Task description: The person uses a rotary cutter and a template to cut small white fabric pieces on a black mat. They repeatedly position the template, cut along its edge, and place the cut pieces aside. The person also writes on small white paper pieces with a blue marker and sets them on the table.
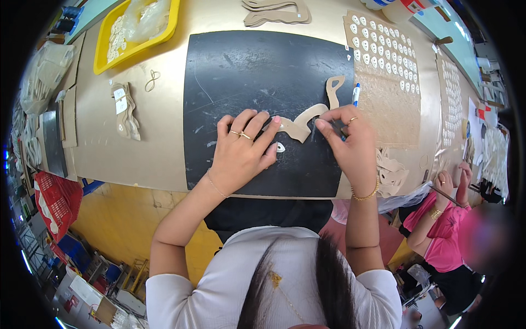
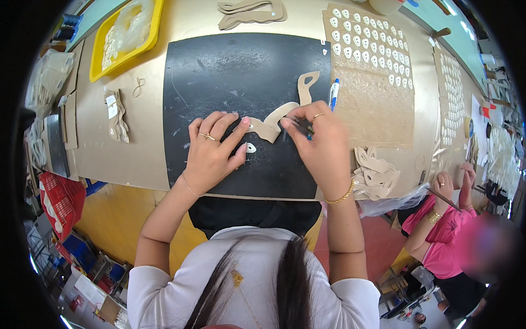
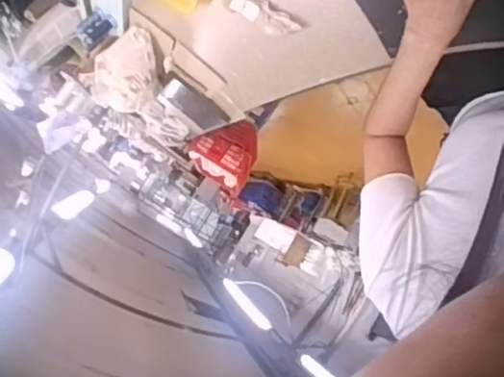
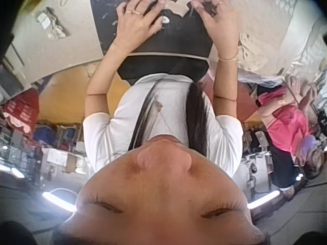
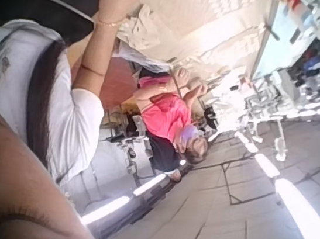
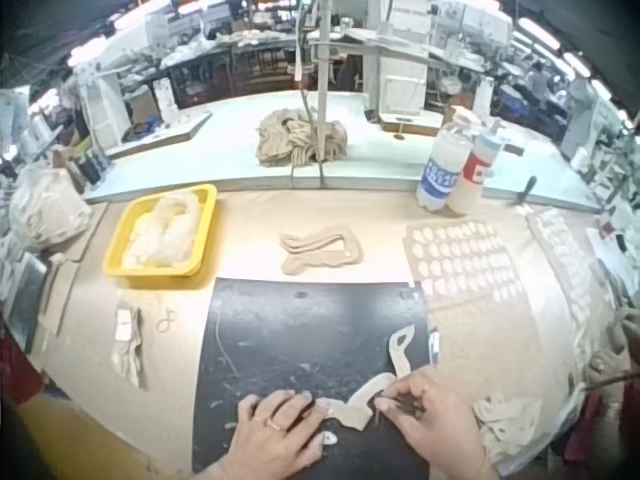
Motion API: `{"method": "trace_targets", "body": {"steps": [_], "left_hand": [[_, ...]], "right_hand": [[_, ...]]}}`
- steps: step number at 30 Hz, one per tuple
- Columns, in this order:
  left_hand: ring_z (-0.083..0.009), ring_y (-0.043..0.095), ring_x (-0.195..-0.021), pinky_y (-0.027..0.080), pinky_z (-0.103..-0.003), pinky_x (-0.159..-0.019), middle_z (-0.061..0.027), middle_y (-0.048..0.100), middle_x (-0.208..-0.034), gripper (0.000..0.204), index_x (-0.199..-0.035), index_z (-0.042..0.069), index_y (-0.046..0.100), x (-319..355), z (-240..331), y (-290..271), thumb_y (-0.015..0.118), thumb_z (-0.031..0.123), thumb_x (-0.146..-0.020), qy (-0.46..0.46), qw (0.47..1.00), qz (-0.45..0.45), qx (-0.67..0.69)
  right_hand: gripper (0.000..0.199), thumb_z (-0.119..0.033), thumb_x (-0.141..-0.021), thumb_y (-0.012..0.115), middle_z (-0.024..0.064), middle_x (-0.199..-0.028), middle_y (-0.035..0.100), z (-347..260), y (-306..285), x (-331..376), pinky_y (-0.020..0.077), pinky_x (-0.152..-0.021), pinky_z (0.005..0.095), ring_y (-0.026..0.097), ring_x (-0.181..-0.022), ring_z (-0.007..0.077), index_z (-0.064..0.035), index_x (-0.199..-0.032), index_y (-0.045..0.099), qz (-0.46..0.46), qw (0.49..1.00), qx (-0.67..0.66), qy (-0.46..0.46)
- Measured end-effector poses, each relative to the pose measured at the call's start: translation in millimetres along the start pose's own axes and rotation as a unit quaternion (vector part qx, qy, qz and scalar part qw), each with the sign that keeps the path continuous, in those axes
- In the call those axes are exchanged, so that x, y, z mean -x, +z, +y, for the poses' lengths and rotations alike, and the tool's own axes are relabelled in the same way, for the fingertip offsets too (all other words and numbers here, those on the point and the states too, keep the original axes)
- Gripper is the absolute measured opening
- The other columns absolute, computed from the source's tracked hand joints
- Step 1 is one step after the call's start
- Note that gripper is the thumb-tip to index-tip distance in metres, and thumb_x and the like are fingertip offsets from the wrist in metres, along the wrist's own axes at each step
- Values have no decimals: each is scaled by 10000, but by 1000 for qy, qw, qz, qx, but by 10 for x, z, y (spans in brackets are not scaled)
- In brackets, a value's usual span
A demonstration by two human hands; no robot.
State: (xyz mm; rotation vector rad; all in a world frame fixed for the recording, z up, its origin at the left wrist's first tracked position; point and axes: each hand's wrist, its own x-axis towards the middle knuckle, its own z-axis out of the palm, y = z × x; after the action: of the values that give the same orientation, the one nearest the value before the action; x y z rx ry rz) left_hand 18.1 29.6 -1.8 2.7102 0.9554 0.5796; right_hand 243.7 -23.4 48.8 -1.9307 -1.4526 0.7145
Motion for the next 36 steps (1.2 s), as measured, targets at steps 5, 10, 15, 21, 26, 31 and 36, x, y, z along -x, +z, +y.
{"method": "trace_targets", "body": {"steps": [5, 10, 15, 21, 26, 31, 36], "left_hand": [[-247, 524, -1185, 385, -454, -955, -54, 585, -1238, 447, -1186, 112, 699, 33, -21, 33, 762, 225, -758, 24, 1000, 4, 18], [-259, 527, -1194, 390, -456, -956, -72, 578, -1300, 423, -1179, 123, 705, 43, 7, -6, 755, 226, -772, 22, 1000, 8, 16], [-295, 509, -1232, 361, -444, -994, -114, 542, -1407, 470, -1262, 131, 679, 39, 12, 14, 723, 188, -798, 8, 1000, 18, -14], [-299, 499, -1241, 366, -458, -989, -105, 540, -1399, 449, -1241, 111, 673, 57, -39, 7, 703, 166, -796, -14, 998, 52, 29], [-303, 506, -1241, 357, -473, -1003, -106, 579, -1348, 384, -1137, 117, 721, 49, -21, -53, 693, 109, -754, 12, 998, 35, 48], [-305, 504, -1268, 370, -486, -1007, -77, 606, -1324, 351, -1097, 135, 737, 86, -21, 25, 691, 61, -757, 34, 999, 36, -10], [-286, 518, -1273, 381, -478, -1007, -78, 605, -1319, 384, -1114, 144, 732, 104, -19, 28, 663, 9, -761, 30, 999, 30, -6]], "right_hand": [[169, -107, -829, 799, 71, -906, 615, 30, 180, 100, 515, -664, 327, 646, -736, 213, -30, -954, 716, -1, 999, -16, -44], [256, -77, -847, 777, 71, -943, 584, 98, 198, 149, 495, -691, 298, 608, -785, 194, -63, -1084, 682, 32, 998, -36, -45], [261, -43, -843, 761, 72, -982, 584, 262, 6, 132, 492, -745, 321, 588, -861, 199, -47, -1089, 674, 92, 993, 0, 71], [246, -94, -828, 793, 102, -1007, 595, 280, 23, -28, 515, -761, 354, 634, -860, 231, 0, -1037, 703, 28, 1000, 5, 12], [252, -103, -830, 800, 99, -1032, 616, 312, -2, -151, 511, -757, 341, 636, -845, 241, 19, -1007, 670, -22, 997, -69, -10], [220, -131, -886, 754, 131, -930, 664, 226, -4, -181, 510, -758, 347, 649, -827, 269, 14, -998, 632, -24, 996, -86, -23], [216, -166, -916, 727, 155, -871, 673, 159, 108, -141, 508, -753, 366, 650, -811, 294, 9, -1011, 644, 26, 995, -92, -13]]}}
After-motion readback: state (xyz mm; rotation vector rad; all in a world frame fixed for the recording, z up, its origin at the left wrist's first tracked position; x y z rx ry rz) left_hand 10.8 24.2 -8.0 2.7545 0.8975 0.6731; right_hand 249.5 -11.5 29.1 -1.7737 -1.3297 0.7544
